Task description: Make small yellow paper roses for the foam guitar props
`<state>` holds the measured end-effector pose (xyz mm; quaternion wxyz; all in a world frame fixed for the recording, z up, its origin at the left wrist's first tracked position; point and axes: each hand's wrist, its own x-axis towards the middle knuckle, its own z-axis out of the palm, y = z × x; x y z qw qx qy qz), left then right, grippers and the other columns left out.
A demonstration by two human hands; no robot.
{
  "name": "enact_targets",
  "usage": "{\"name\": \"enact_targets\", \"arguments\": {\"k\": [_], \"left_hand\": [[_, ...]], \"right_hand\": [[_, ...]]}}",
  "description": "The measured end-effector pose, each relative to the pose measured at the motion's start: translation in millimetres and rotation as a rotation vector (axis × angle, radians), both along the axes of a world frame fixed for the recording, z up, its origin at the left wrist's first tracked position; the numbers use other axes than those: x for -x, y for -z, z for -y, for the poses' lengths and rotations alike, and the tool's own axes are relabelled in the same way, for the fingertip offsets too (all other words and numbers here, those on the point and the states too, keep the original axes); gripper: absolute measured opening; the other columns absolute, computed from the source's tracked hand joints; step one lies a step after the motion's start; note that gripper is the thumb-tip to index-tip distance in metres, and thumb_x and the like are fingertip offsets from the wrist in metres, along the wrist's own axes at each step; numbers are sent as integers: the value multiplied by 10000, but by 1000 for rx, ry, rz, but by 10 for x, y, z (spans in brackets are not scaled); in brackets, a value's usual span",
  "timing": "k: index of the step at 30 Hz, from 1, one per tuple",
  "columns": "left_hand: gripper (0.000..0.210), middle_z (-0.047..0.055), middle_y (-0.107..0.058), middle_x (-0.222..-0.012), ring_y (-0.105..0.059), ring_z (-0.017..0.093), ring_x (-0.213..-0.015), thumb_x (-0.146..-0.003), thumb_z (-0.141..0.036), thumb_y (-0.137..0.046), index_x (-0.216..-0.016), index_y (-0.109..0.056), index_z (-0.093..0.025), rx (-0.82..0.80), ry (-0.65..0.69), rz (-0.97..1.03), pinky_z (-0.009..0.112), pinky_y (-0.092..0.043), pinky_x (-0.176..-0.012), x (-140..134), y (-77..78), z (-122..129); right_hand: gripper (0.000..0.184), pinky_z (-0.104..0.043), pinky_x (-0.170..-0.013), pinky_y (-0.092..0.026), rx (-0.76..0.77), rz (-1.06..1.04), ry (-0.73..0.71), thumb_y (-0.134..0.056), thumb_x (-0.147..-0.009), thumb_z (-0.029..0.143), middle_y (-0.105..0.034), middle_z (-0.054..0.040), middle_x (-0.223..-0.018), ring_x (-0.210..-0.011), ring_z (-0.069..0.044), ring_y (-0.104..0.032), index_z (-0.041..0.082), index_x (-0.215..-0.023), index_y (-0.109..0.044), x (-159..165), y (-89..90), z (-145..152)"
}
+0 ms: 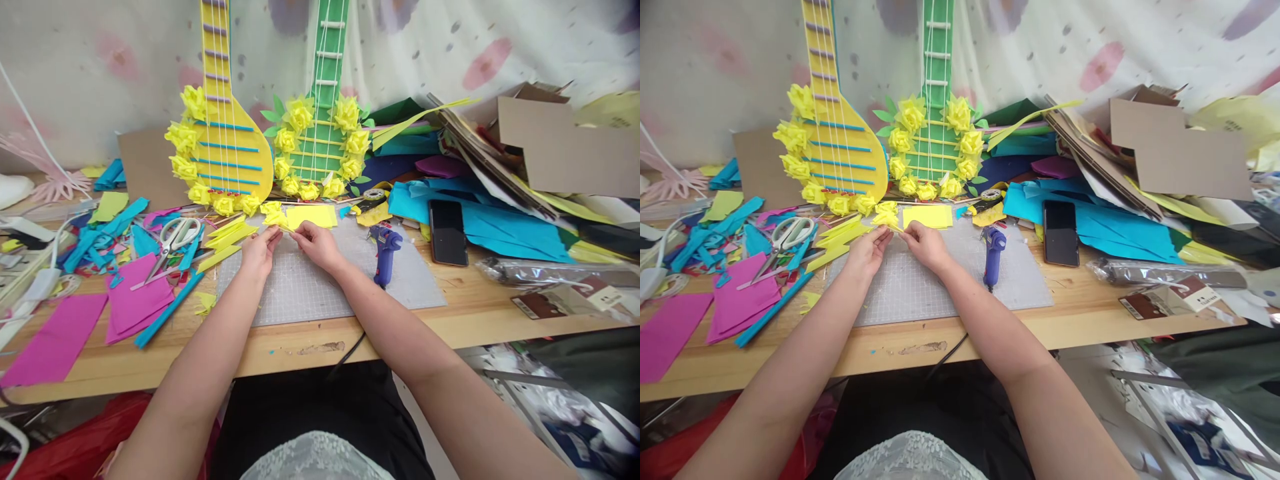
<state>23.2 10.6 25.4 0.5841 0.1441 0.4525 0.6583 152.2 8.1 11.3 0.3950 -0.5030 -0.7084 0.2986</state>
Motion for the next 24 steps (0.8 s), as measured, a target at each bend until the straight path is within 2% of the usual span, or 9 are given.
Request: {"name": "enact_targets", "arguments": {"k": [4,8,14,24], "left_hand": [[277,-5,-597,-570,-613,103,-597,-607,31,-600,-631,-401,-160,-24,-9,-15,281,-503,-755,-2,18,7],[239,12,-600,-570,-615,112,-595,-638,-1,-580,-652,-403,-162,-35,20,-20,294,-506,-740,14,16,8],[250,-24,-560,-507,-586,97,-524,-598,-1,-587,-636,-403,-165,0,-42,-88,285,-510,-711,31,-3,-24],[257,-6,-590,-577,-613,109,-605,-616,-22,-590,-647,-383,-172,-34,-44,-47,293,-505,-728,55,65,-49]], "right_hand": [[209,-217,-564,-333,23,0,5,-494,-778,368,-555,24,-604,-585,-97,-477,184,-677,-491,-7,-12,1],[199,-217,-540,-327,50,-8,21,-507,-763,350,-543,28,-582,-558,-94,-468,186,-656,-475,-9,-10,-11],[197,-214,-519,-340,98,-49,-43,-490,-767,361,-523,43,-542,-509,-86,-465,188,-674,-478,16,1,3],[202,-216,-547,-355,66,-58,-28,-519,-755,390,-550,35,-582,-541,-91,-478,191,-730,-506,21,23,13]]}}
